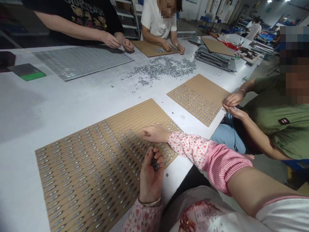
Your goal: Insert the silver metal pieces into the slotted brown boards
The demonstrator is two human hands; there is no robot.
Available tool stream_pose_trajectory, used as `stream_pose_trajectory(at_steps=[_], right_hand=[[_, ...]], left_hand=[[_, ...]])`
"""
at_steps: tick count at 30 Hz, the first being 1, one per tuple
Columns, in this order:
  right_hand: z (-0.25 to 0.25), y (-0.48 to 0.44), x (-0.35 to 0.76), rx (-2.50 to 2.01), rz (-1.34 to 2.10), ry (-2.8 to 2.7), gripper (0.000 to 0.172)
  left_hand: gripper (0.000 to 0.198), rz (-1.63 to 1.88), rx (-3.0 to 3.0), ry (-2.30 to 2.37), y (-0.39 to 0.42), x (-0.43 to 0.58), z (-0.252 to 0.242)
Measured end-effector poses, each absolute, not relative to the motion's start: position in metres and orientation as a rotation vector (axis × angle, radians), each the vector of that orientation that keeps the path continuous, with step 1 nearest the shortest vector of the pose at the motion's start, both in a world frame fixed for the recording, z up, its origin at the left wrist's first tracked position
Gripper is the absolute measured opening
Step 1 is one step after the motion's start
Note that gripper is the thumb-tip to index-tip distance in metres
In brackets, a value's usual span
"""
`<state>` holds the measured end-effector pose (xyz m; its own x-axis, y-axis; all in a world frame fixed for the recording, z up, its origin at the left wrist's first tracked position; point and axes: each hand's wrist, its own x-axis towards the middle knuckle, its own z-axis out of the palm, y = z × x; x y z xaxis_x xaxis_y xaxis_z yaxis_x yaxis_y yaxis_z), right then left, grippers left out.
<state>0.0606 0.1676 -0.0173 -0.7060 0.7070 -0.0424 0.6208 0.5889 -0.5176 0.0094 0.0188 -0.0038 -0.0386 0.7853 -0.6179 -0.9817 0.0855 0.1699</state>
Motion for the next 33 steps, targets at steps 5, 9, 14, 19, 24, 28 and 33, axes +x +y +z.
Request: stream_pose_trajectory(at_steps=[5,9,14,19,24,28,33], right_hand=[[-0.001,0.167,0.089,-0.965,1.525,-2.200,0.023],[0.017,0.155,0.109,-0.688,1.822,-2.211,0.030],[0.020,0.144,0.108,-0.777,1.899,-2.111,0.028],[0.015,0.143,0.104,-0.810,1.854,-2.113,0.029],[0.002,0.155,0.098,-0.788,1.863,-1.899,0.030],[-0.009,0.178,0.093,-0.940,1.418,-2.229,0.017],[-0.014,0.189,0.088,-0.872,0.978,-2.692,0.007]], left_hand=[[0.005,1.522,-0.365,0.717,0.021,0.007,-0.007],[0.007,1.532,-0.333,0.703,0.023,0.009,-0.010],[0.004,1.504,-0.299,0.699,0.021,0.010,-0.013],[0.006,1.527,-0.293,0.722,0.021,0.008,-0.012],[0.016,1.447,-0.410,0.780,0.023,0.005,-0.002],[0.025,1.403,-0.443,0.795,0.022,0.004,0.003],[0.020,1.380,-0.493,0.768,0.021,0.006,0.002]])
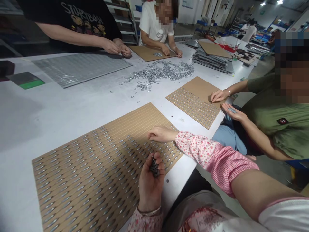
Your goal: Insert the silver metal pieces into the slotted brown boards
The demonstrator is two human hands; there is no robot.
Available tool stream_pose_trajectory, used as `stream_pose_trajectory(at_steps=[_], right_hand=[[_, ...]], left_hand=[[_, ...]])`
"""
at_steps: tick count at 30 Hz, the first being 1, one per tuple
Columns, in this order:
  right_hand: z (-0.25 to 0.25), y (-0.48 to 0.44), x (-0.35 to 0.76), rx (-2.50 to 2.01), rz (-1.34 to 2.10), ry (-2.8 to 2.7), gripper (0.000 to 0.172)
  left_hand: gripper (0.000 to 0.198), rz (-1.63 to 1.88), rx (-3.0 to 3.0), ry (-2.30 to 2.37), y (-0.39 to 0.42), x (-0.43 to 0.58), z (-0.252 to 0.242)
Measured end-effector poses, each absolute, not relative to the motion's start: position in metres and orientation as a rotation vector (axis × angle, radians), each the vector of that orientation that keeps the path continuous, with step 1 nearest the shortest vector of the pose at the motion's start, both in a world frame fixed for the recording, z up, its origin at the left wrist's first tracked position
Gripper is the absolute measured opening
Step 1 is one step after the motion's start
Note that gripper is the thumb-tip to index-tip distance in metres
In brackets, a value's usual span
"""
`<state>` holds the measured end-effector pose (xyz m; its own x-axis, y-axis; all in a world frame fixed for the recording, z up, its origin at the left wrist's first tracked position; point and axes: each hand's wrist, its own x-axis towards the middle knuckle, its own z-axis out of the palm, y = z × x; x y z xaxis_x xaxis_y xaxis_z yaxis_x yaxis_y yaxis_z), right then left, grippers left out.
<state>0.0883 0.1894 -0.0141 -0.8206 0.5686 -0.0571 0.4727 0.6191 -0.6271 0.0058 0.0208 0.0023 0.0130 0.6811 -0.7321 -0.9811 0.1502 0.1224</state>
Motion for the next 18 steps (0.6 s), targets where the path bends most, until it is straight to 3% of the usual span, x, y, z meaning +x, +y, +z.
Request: stream_pose_trajectory(at_steps=[18], right_hand=[[-0.027,0.194,0.088,-0.775,0.838,-2.686,0.008]], left_hand=[[0.013,1.409,-0.374,0.733,0.019,0.010,-0.009]])
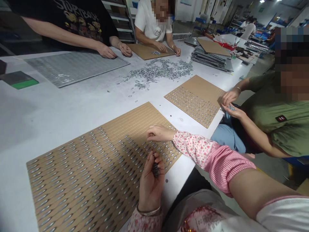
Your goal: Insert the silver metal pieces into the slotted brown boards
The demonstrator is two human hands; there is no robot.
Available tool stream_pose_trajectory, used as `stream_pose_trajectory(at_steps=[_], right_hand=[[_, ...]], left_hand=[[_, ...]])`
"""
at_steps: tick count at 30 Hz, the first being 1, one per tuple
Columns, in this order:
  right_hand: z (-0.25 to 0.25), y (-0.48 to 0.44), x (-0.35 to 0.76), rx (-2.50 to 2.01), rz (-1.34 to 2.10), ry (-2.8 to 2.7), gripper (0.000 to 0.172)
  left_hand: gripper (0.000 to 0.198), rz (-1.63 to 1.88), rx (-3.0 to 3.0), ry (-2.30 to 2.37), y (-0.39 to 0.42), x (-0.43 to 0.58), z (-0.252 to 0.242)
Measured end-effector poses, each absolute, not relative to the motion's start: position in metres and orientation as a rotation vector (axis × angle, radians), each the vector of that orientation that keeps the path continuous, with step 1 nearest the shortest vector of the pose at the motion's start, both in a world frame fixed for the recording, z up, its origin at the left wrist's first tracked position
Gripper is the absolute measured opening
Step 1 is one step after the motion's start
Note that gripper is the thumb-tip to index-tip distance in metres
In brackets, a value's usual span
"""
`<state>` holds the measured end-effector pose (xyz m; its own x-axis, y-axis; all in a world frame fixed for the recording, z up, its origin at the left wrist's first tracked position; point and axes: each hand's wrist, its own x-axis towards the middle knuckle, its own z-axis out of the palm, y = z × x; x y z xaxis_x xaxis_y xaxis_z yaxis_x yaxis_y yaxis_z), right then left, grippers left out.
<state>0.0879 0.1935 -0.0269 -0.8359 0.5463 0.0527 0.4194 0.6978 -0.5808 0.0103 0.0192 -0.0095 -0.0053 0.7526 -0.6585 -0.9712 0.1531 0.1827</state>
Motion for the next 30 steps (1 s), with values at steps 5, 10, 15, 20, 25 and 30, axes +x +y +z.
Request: stream_pose_trajectory(at_steps=[5,10,15,20,25,30], right_hand=[[-0.025,0.190,0.082,-0.826,0.782,-2.718,0.009],[-0.023,0.188,0.084,-0.837,0.799,-2.665,0.007],[-0.001,0.168,0.105,-0.619,1.283,-2.441,0.015],[0.010,0.147,0.117,-0.551,1.544,-2.381,0.021],[-0.011,0.168,0.119,-1.005,1.525,-2.021,0.026],[-0.026,0.192,0.119,-1.188,0.979,-2.225,0.014]], left_hand=[[0.008,1.430,-0.418,0.754,0.020,0.010,-0.009],[0.011,1.433,-0.419,0.741,0.022,0.008,-0.008],[0.017,1.441,-0.443,0.727,0.024,0.009,-0.009],[0.017,1.427,-0.402,0.718,0.025,0.012,-0.007],[0.027,1.393,-0.458,0.823,0.024,0.008,0.001],[0.023,1.286,-0.499,0.786,0.023,0.006,0.005]])
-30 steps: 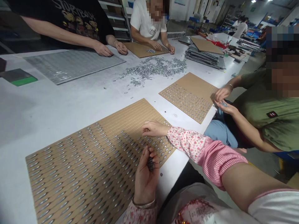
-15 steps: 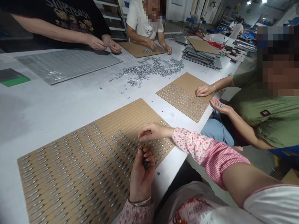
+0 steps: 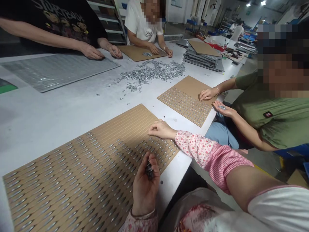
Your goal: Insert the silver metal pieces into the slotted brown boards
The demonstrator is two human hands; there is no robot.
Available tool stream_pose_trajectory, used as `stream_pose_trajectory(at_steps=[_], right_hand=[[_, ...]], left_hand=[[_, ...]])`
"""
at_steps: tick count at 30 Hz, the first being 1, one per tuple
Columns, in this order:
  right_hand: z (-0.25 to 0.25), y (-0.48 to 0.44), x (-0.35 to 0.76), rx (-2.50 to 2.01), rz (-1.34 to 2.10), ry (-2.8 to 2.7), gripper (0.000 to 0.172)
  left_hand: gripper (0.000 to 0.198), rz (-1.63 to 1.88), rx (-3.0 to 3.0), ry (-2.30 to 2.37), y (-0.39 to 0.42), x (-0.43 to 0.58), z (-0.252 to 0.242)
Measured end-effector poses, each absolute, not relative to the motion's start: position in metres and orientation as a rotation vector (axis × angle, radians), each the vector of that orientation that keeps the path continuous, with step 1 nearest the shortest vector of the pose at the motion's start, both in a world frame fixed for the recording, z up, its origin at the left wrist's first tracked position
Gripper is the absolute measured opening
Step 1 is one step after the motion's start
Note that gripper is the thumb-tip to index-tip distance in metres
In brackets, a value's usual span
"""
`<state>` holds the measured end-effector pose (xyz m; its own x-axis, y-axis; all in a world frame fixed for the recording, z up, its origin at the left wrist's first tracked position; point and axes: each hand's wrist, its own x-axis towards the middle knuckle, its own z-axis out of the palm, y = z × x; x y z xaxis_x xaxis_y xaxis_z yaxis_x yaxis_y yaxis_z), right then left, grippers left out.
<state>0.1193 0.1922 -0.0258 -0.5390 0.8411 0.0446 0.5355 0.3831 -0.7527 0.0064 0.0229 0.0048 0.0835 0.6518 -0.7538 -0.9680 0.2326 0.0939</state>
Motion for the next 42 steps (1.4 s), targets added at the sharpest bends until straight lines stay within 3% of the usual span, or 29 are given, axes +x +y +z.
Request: stream_pose_trajectory(at_steps=[3,15,17,22,24,30,33,42], right_hand=[[-0.029,0.189,0.114,-1.232,0.767,-2.329,0.014],[-0.032,0.176,0.100,-1.414,0.563,-2.345,0.018],[-0.026,0.174,0.103,-1.302,0.653,-2.332,0.018],[0.000,0.155,0.117,-0.650,1.337,-2.319,0.019],[0.007,0.144,0.122,-0.521,1.434,-2.319,0.022],[0.004,0.130,0.126,-0.690,1.546,-2.109,0.029],[-0.003,0.148,0.129,-0.869,1.628,-1.847,0.032],[-0.011,0.207,0.133,-1.147,1.009,-2.427,0.008]], left_hand=[[0.022,1.257,-0.525,0.783,0.022,0.008,0.002],[0.008,1.367,-0.321,0.785,0.020,0.011,-0.010],[0.005,1.371,-0.354,0.783,0.020,0.010,-0.011],[0.005,1.405,-0.302,0.771,0.022,0.008,-0.013],[0.007,1.399,-0.250,0.759,0.022,0.009,-0.014],[0.006,1.370,-0.240,0.753,0.020,0.010,-0.014],[0.024,1.342,-0.311,0.851,0.019,0.007,-0.009],[0.027,1.268,-0.364,0.774,0.020,0.006,-0.004]])
